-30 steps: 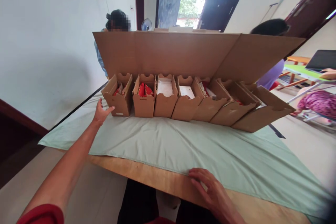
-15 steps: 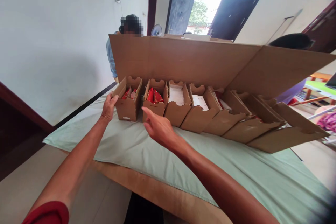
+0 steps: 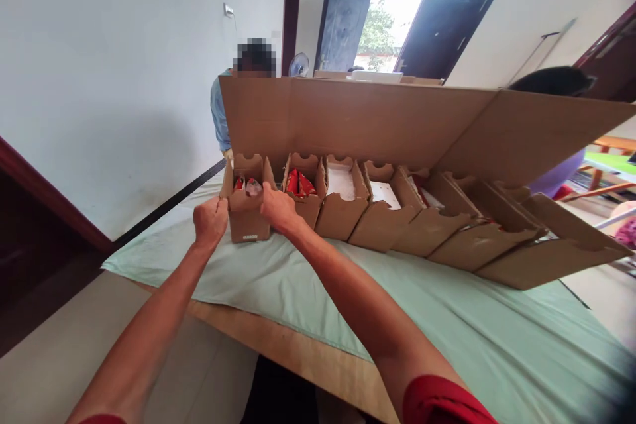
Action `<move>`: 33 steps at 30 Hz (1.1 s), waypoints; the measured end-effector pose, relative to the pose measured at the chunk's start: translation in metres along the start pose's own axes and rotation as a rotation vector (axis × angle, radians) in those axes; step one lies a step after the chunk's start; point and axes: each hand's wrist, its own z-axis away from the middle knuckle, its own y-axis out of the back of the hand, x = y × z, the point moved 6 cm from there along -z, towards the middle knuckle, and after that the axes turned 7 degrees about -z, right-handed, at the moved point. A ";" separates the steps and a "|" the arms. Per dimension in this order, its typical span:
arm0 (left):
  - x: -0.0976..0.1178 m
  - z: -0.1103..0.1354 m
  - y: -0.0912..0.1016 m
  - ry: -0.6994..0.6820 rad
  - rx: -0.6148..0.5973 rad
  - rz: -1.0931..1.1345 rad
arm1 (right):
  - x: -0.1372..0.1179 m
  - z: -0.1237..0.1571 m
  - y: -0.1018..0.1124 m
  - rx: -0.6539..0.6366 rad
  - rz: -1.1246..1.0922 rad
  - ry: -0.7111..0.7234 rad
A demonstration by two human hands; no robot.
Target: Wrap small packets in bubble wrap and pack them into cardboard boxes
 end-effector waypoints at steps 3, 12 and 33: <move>0.006 0.033 0.025 0.010 0.087 -0.052 | 0.002 0.020 0.010 -0.050 -0.037 0.044; 0.051 0.174 0.073 -0.448 0.148 0.195 | 0.085 0.141 0.052 0.100 -0.282 0.150; 0.068 0.200 -0.071 -0.064 -0.447 0.742 | 0.197 0.265 -0.038 0.483 -0.887 -0.089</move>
